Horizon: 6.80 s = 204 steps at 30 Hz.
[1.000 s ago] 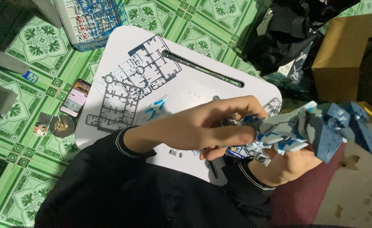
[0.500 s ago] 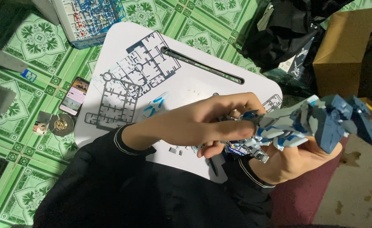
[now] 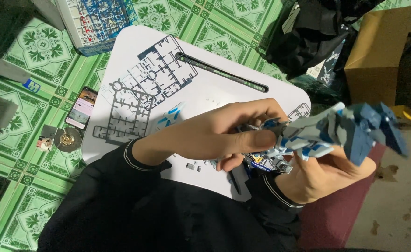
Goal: Assembling a plastic model robot by fitting small parts together.
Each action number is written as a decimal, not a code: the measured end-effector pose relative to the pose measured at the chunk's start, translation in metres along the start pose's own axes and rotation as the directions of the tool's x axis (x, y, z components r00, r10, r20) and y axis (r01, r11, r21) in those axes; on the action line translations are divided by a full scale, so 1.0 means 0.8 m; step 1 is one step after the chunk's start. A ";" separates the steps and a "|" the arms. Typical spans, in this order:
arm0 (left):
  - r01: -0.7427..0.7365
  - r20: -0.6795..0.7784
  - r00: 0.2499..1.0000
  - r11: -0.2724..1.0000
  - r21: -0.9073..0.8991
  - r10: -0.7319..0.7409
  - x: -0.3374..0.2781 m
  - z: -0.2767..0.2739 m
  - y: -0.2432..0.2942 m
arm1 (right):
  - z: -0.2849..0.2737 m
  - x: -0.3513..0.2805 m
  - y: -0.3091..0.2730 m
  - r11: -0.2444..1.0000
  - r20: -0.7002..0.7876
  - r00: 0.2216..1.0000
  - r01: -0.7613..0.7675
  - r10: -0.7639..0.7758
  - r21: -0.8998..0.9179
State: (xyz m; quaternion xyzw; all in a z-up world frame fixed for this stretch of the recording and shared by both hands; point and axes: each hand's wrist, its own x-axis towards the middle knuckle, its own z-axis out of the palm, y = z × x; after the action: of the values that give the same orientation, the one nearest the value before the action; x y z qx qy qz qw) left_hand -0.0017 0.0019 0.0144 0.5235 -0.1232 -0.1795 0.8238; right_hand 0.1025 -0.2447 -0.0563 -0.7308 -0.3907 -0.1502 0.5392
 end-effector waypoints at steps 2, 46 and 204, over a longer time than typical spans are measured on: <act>0.020 -0.059 0.998 0.988 0.151 -0.012 -0.004 0.002 0.003 | -0.063 -0.052 0.089 0.504 0.422 0.773 0.631 -0.473 -0.590; -0.304 -0.040 0.771 0.422 0.854 0.636 -0.029 0.004 -0.050 | 0.037 0.049 -0.003 0.813 0.109 0.963 -0.268 0.248 0.516; 0.149 -0.241 0.823 0.213 0.965 0.515 -0.117 -0.018 -0.204 | 0.111 -0.100 -0.011 0.552 0.539 0.543 -0.818 0.644 0.165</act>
State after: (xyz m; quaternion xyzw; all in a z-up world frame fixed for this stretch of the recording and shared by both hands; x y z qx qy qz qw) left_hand -0.1080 -0.0098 -0.1408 0.9218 -0.0431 0.1891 0.3358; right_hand 0.0262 -0.1963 -0.1350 -0.7140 -0.1671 0.3379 0.5900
